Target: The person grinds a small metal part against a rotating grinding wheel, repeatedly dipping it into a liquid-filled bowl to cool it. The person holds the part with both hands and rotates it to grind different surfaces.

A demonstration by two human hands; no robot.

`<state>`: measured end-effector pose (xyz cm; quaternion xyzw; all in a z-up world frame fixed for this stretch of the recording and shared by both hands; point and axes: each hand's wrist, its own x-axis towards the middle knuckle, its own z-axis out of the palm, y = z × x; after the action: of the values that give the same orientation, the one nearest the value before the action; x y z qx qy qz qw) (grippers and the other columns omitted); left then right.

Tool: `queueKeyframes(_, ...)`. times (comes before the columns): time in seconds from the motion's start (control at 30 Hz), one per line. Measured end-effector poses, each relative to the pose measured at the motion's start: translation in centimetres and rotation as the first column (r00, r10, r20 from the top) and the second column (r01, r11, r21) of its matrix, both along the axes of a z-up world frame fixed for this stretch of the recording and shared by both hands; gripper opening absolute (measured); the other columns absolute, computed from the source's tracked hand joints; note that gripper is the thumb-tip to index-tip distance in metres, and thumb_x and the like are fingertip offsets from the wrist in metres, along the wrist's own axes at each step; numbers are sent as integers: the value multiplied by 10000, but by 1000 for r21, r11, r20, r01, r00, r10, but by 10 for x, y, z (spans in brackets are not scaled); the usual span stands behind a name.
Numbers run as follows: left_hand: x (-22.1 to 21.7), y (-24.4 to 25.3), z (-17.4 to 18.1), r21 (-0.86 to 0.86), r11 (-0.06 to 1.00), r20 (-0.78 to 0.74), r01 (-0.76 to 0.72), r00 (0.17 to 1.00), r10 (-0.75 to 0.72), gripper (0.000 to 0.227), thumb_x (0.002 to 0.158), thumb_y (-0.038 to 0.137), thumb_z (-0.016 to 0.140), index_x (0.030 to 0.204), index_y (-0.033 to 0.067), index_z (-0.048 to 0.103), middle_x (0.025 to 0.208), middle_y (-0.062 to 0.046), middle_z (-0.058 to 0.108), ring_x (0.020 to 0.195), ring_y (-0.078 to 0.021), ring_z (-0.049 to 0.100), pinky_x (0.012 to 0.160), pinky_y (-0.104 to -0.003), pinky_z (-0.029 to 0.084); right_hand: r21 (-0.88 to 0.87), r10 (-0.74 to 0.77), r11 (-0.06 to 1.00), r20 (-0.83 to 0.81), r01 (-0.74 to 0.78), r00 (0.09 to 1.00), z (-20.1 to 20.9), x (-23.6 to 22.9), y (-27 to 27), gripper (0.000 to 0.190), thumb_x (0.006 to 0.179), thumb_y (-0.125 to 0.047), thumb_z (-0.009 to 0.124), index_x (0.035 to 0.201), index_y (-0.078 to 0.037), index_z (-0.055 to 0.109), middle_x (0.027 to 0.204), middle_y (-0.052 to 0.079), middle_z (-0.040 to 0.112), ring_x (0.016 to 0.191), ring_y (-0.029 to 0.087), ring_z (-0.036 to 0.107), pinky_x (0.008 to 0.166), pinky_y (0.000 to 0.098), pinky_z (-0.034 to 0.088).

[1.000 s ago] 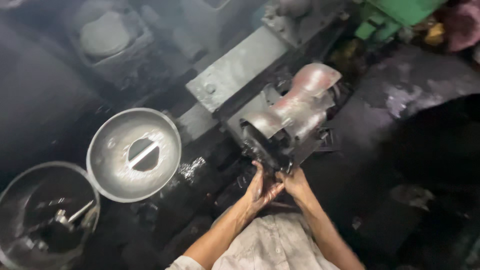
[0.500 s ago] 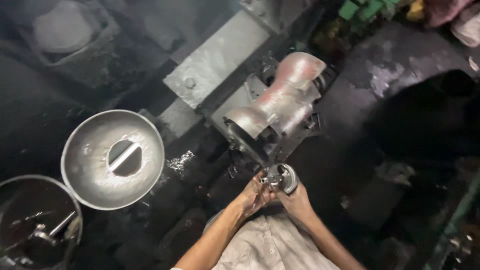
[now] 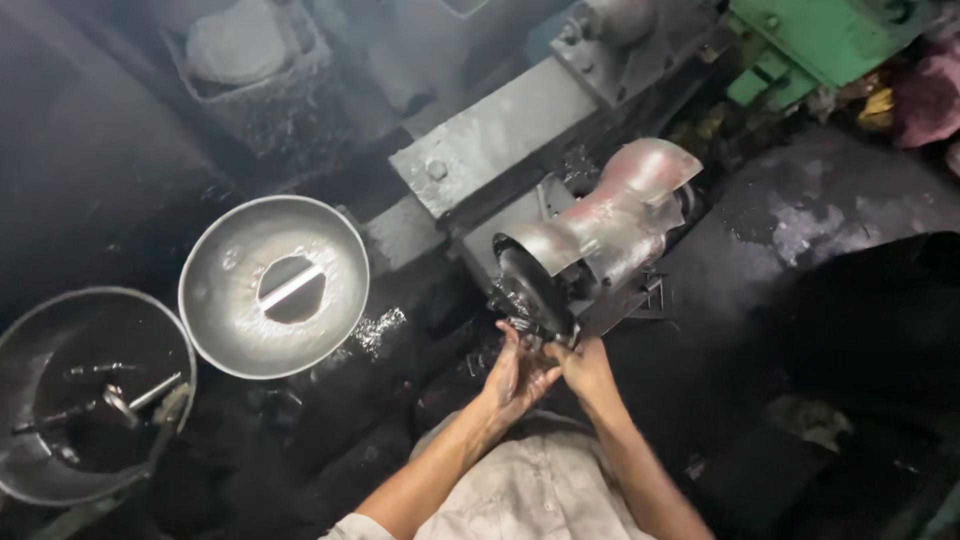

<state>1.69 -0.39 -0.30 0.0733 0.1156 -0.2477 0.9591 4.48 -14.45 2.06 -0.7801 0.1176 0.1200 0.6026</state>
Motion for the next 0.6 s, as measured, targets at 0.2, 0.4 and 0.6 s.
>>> queueKeyframes(0.2,-5,-34,-15,-23,993,-107,115,987,-117,834,866,737,479,1364,71,543,1318,-128,648,1176,-280,662,1027,-471,533,-236,-127,966,-55,111,990,6,-21,-29,305,779,5,752,1066,93,699,888,133,743,850,214,692,819,339,533)
queueKeyframes(0.4,-21,-43,-19,73,987,285,147,945,-161,728,902,603,595,1416,91,530,1371,-66,614,1228,-224,629,1087,-433,540,-235,114,972,545,21,831,52,-67,-46,593,884,15,691,1415,121,449,1336,183,588,1227,258,576,1005,376,458)
queueKeyframes(0.6,-18,-17,-40,211,956,-59,205,979,-197,687,901,624,580,1451,220,499,1205,-50,640,1004,-164,610,910,-388,546,18,66,997,176,-70,982,23,-49,-26,423,802,2,706,1217,19,625,990,77,727,860,135,667,741,317,566)
